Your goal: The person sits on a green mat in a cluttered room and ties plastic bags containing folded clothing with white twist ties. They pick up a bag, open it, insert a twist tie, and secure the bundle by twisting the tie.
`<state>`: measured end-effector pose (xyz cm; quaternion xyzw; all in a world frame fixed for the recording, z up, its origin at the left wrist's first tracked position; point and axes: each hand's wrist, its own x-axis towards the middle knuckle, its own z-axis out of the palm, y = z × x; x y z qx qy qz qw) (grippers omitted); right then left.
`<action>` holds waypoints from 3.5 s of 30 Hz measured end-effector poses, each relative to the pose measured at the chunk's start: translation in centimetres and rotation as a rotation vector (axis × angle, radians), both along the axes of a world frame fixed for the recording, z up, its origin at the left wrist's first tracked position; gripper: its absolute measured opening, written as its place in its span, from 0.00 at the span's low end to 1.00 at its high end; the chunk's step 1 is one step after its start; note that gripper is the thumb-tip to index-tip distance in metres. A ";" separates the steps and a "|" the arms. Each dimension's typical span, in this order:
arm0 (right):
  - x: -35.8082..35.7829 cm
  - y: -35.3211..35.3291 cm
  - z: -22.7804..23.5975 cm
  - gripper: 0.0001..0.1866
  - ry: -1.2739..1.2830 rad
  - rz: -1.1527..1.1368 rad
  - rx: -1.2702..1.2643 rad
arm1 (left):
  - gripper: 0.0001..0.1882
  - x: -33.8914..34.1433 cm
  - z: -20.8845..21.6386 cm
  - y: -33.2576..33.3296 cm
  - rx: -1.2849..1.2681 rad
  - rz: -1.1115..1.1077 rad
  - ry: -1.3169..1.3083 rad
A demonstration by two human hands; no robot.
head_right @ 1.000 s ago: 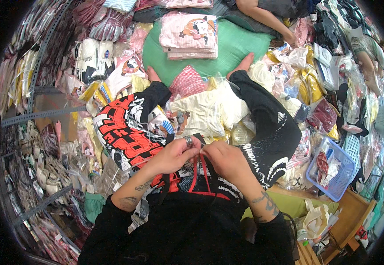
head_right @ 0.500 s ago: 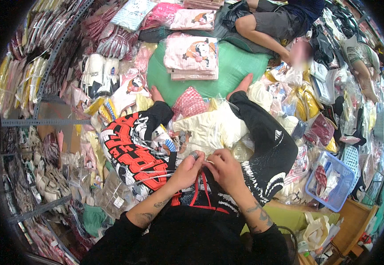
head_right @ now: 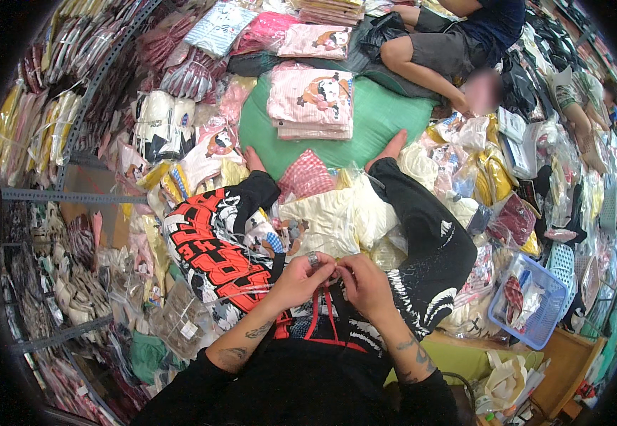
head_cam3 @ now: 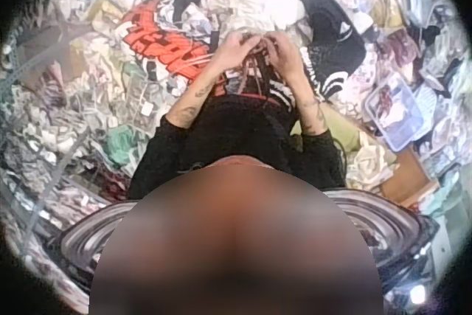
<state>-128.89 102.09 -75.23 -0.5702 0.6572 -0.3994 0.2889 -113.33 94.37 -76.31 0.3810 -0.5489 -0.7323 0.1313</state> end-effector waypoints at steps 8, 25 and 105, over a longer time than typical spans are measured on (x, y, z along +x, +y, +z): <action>-0.1 0.2 0.7 0.08 -0.039 0.200 0.064 | 0.09 1.4 1.3 -2.0 -0.140 -0.169 -0.209; 1.0 0.2 0.3 0.10 0.195 0.240 0.035 | 0.08 1.1 0.2 -1.6 -0.241 -0.135 -0.248; 3.6 -0.1 3.0 0.05 -1.084 -0.327 0.239 | 0.07 1.0 7.2 -1.7 -0.690 0.095 -0.012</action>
